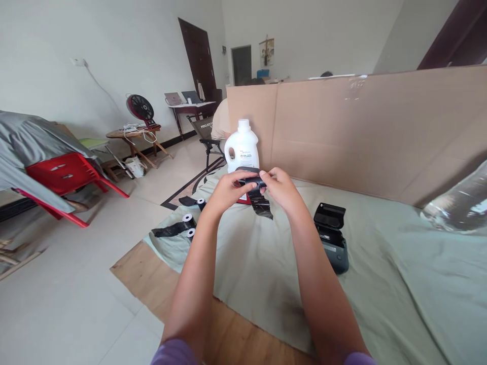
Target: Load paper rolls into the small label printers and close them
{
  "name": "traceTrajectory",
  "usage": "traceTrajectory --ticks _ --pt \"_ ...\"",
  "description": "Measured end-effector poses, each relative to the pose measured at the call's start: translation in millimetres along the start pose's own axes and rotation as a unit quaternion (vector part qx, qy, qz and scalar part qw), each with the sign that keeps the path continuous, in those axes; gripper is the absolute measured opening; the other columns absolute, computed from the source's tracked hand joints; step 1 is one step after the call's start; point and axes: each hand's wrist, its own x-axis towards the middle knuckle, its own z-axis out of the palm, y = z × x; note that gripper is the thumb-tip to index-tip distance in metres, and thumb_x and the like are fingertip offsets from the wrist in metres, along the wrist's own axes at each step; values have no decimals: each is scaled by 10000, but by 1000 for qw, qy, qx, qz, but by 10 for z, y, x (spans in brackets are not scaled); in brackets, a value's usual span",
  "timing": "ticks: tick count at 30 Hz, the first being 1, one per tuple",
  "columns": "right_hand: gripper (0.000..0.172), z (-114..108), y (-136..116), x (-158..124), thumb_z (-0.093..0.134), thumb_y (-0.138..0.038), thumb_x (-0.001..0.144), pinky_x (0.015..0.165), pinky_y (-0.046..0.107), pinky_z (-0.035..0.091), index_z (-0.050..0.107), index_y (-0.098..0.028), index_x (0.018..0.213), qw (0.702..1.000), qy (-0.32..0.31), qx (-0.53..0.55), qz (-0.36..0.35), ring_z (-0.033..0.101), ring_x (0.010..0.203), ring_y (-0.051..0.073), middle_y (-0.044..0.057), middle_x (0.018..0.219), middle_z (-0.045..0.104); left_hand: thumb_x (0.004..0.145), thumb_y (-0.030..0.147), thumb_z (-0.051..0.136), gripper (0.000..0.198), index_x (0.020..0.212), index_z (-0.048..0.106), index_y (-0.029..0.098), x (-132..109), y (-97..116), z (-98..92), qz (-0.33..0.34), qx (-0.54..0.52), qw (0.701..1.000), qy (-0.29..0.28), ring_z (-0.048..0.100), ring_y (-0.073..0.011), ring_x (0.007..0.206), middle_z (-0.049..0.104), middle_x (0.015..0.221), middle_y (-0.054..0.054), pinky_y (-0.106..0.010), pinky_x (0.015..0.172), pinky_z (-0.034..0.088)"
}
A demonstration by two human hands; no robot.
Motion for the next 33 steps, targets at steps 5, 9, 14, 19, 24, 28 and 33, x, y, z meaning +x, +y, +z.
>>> traceTrajectory --ticks 5,9,14,19,24,28,33 --pt "334 18 22 25 557 -520 916 543 269 384 446 -245 762 1000 4 15 -5 549 523 150 -32 540 591 862 322 702 390 1241 696 229 12 31 -26 27 64 997 -33 669 -218 1038 716 1188 -66 -349 959 493" --pt "374 -43 -17 -10 520 -567 925 560 275 389 470 -241 749 1000 -5 10 -10 553 559 159 -30 538 552 864 350 692 397 1238 689 215 -3 89 -18 30 93 995 -30 670 -227 1019 727 1158 -62 -353 952 493" --pt "328 -201 -93 -102 518 -525 928 641 270 428 625 -217 886 993 -74 -4 -93 569 687 147 -9 728 607 955 443 541 387 1257 626 217 -30 112 11 -18 78 997 -5 642 -187 875 711 1088 -45 -302 817 503" --pt "352 -264 -101 -123 657 -350 837 629 275 457 655 -231 1168 979 -145 -20 -143 557 672 131 -1 876 644 981 490 475 333 1114 587 206 -22 68 42 -50 34 998 31 591 -172 858 653 975 -32 -279 773 471" --pt "336 -228 -75 -101 634 -320 862 773 321 509 666 -214 1179 974 -148 23 -168 630 834 170 32 987 690 916 497 598 357 1154 567 232 -27 35 15 -58 -51 997 -10 550 -144 721 609 908 -13 -252 646 449" --pt "390 -170 -55 -92 664 -330 844 747 315 500 641 -225 1219 974 -135 5 -181 609 793 158 25 974 677 920 490 596 320 1060 609 203 -15 13 -32 -40 -73 997 0 572 -155 781 617 888 -19 -257 703 460" --pt "323 -21 -39 -87 670 -345 838 702 283 474 598 -223 1128 971 -98 35 -216 576 744 141 -7 873 638 925 496 578 338 926 629 161 6 -9 -85 -28 -73 997 15 557 -138 768 624 836 -13 -245 717 444"
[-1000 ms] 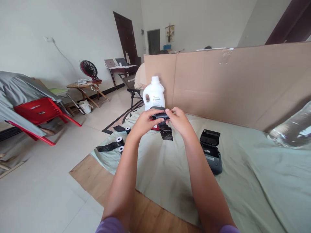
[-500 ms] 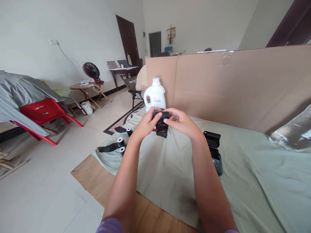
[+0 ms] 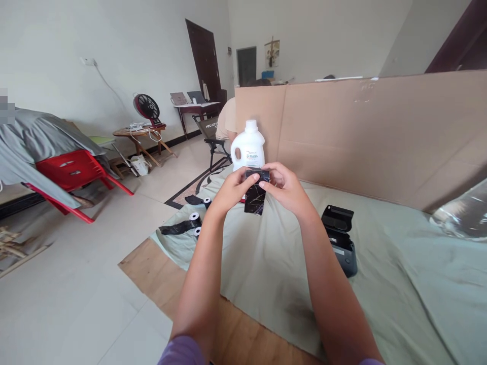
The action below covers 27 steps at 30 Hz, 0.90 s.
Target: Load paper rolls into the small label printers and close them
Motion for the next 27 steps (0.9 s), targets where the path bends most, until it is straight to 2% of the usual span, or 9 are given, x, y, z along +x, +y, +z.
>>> traceTrajectory --ticks 3,5,8,10,14,17,19,22,27 --pt "305 105 27 21 645 -368 857 690 276 469 576 -230 1121 1000 13 9 -7 584 736 147 -11 840 634 917 551 555 409 796 600 162 -16 -29 -81 -35 5 999 -10 526 -124 625 576 674 10 -244 622 419" --pt "294 196 74 54 630 -376 861 659 268 452 590 -224 1109 999 28 -29 -1 563 685 142 -22 783 609 919 567 539 421 781 587 172 -38 -46 -194 -62 32 997 19 509 -122 570 551 609 21 -245 587 400" --pt "267 415 227 156 636 -364 845 621 261 417 635 -218 1069 989 30 -144 34 539 628 142 -34 702 576 936 543 513 379 832 600 189 -90 -50 -458 -78 77 980 168 503 -121 568 556 607 22 -241 581 385" --pt "234 629 384 256 647 -350 840 642 262 418 660 -229 1040 972 -2 -225 65 591 688 160 -8 774 647 947 530 484 375 825 606 196 -134 -51 -652 -90 86 956 267 484 -122 548 537 584 24 -242 559 369" --pt "227 1148 714 431 616 -353 890 715 278 441 670 -253 1088 915 -93 -367 137 675 927 221 65 1047 728 901 458 549 302 748 585 200 -204 -119 -908 -142 119 918 350 435 -117 490 492 516 40 -247 518 325" --pt "273 1466 861 459 556 -324 939 769 312 454 648 -228 1177 854 -170 -459 178 683 1006 254 113 1113 726 858 408 582 266 694 558 200 -216 -230 -961 -182 142 904 361 415 -113 480 480 500 46 -248 515 312" --pt "262 1579 883 444 551 -276 941 851 348 447 660 -195 1165 830 -202 -485 186 686 1012 262 130 1073 737 844 397 582 265 671 546 199 -209 -296 -972 -201 142 895 373 409 -113 486 474 504 46 -250 515 306" --pt "255 1599 804 443 553 -304 943 942 407 415 695 -177 1113 823 -207 -496 184 666 1055 287 151 1071 727 824 358 581 234 660 528 200 -192 -337 -990 -208 119 873 424 368 -104 489 417 502 58 -249 514 289" --pt "408 1631 584 634 431 -404 992 931 390 427 601 -255 1332 845 -198 -482 124 606 1146 289 157 1285 620 819 297 543 168 693 481 204 -173 -271 -1008 -147 33 831 536 256 -80 483 287 522 84 -234 495 241"
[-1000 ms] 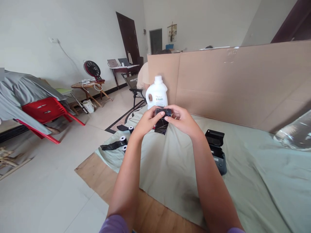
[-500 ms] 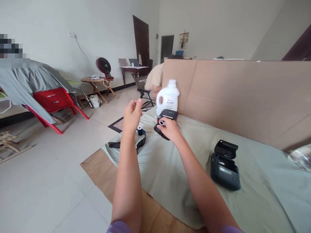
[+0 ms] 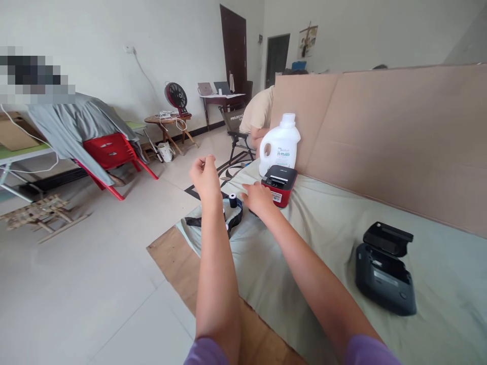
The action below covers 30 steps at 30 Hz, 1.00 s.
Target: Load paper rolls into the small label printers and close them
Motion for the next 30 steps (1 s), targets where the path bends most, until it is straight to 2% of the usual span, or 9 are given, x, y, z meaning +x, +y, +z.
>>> traceTrajectory --ticks 5,10,14,17,20,23,26,28,30 --pt "358 56 -284 217 513 -327 942 1014 426 385 645 -174 1237 999 -38 7 -20 514 1257 331 168 1301 624 826 354 549 203 718 445 217 20 62 -62 -37 -135 990 3 177 -68 426 204 499 105 -254 447 138" --pt "313 70 -321 56 491 -260 932 917 371 438 686 -227 1174 996 -18 80 -36 591 1152 283 111 1219 683 842 427 532 289 705 362 237 147 67 -340 -47 -243 969 -22 160 -73 389 181 497 104 -265 416 157" --pt "288 -71 -307 -193 581 -170 829 796 317 451 766 -289 1016 975 -137 98 -143 635 1008 250 66 1067 721 882 448 483 330 681 331 235 208 115 -564 -42 -294 955 -18 138 -88 392 142 486 89 -267 410 189" --pt "427 -91 -380 -300 667 -130 729 891 388 434 764 -378 1063 959 -204 61 -189 549 1162 327 45 1203 669 909 466 456 358 662 337 235 211 168 -631 -14 -288 957 -42 122 -99 395 125 489 81 -281 415 188" --pt "336 -25 -475 -327 681 -81 689 973 479 380 784 -318 904 952 -229 18 -204 475 1233 388 62 1199 663 927 479 434 372 660 346 235 193 216 -641 13 -271 961 -52 128 -106 401 121 502 73 -288 424 193" --pt "127 -34 -470 -328 693 -111 707 1011 500 334 719 -231 738 952 -182 60 -238 503 1192 367 70 892 702 937 475 429 367 669 361 234 161 265 -623 26 -277 959 -51 157 -108 404 140 505 64 -290 434 205" --pt "107 -250 -270 -401 695 -241 737 920 406 412 671 -223 840 938 -65 256 -223 607 922 239 6 782 669 945 478 432 350 694 400 237 92 345 -531 26 -267 962 -57 216 -104 410 198 504 59 -284 444 226" --pt "206 -487 -35 -538 684 -294 732 770 317 457 641 -215 917 898 -6 405 -171 600 755 170 -13 804 660 933 478 469 327 717 431 235 -5 427 -399 14 -258 963 -70 276 -95 427 275 511 56 -268 448 241" --pt "234 -735 245 -764 679 -305 728 655 272 449 615 -208 930 849 28 515 -115 587 681 147 -16 780 645 899 459 546 283 751 485 225 -166 531 -216 12 -244 962 -120 361 -86 463 381 540 51 -242 458 266"
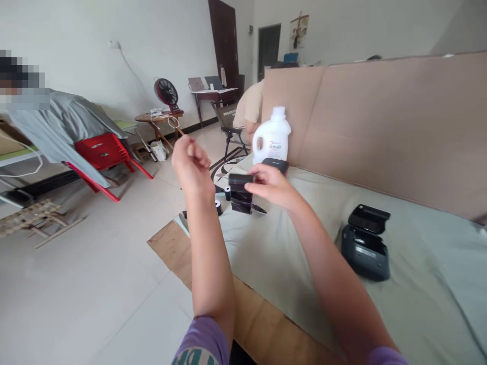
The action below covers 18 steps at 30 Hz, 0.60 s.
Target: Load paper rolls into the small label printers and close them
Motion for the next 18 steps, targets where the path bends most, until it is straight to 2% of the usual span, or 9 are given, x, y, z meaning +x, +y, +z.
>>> traceTrajectory --ticks 1,3,6,8,11,13,15,18 --pt "228 -170 -61 -145 680 -304 730 629 266 442 606 -207 923 999 32 40 8 580 656 140 -21 749 632 877 447 591 261 776 521 217 -78 -2 139 -9 18 999 -51 420 -86 496 445 569 45 -228 473 293" --pt "205 -476 -138 -483 684 -296 736 611 267 433 596 -208 899 993 87 84 13 562 620 128 -32 691 600 831 431 673 247 841 591 198 -284 -16 427 -36 72 977 -198 537 -100 595 565 659 26 -215 534 371" --pt "214 -843 -105 -1006 694 -288 731 605 278 420 582 -216 898 981 161 102 26 545 593 118 -44 656 569 821 457 701 300 909 643 176 -688 -110 813 -101 128 887 -433 617 -131 682 646 748 0 -233 613 446" --pt "241 -1055 2 -1294 698 -293 709 569 272 396 558 -222 892 965 229 116 58 516 549 111 -61 606 531 826 467 695 321 931 642 169 -997 -270 1015 -141 134 833 -517 606 -131 632 635 699 7 -234 586 441" --pt "266 -1370 222 -1593 691 -300 663 501 248 330 501 -233 837 929 327 134 115 441 470 98 -101 503 411 769 405 756 327 945 611 170 -1516 -664 1227 -209 116 799 -551 607 -139 610 638 678 15 -235 575 446" --pt "265 -1571 367 -1726 675 -299 645 489 241 319 478 -234 809 914 354 113 162 432 459 102 -107 480 385 734 353 781 313 918 614 161 -1890 -963 1300 -252 85 787 -556 636 -155 677 675 761 -11 -257 634 488" --pt "244 -1747 493 -1834 662 -284 629 502 241 338 503 -222 804 917 339 44 206 457 491 108 -85 512 453 744 339 769 266 881 641 151 -2244 -1211 1320 -258 77 799 -538 636 -159 723 683 788 -21 -266 687 503" --pt "220 -1947 639 -1976 668 -249 606 559 241 382 568 -191 794 943 221 -73 239 521 589 118 -38 635 590 746 334 771 234 855 670 154 -2639 -1393 1289 -270 80 819 -500 634 -165 763 692 795 -22 -261 716 499"
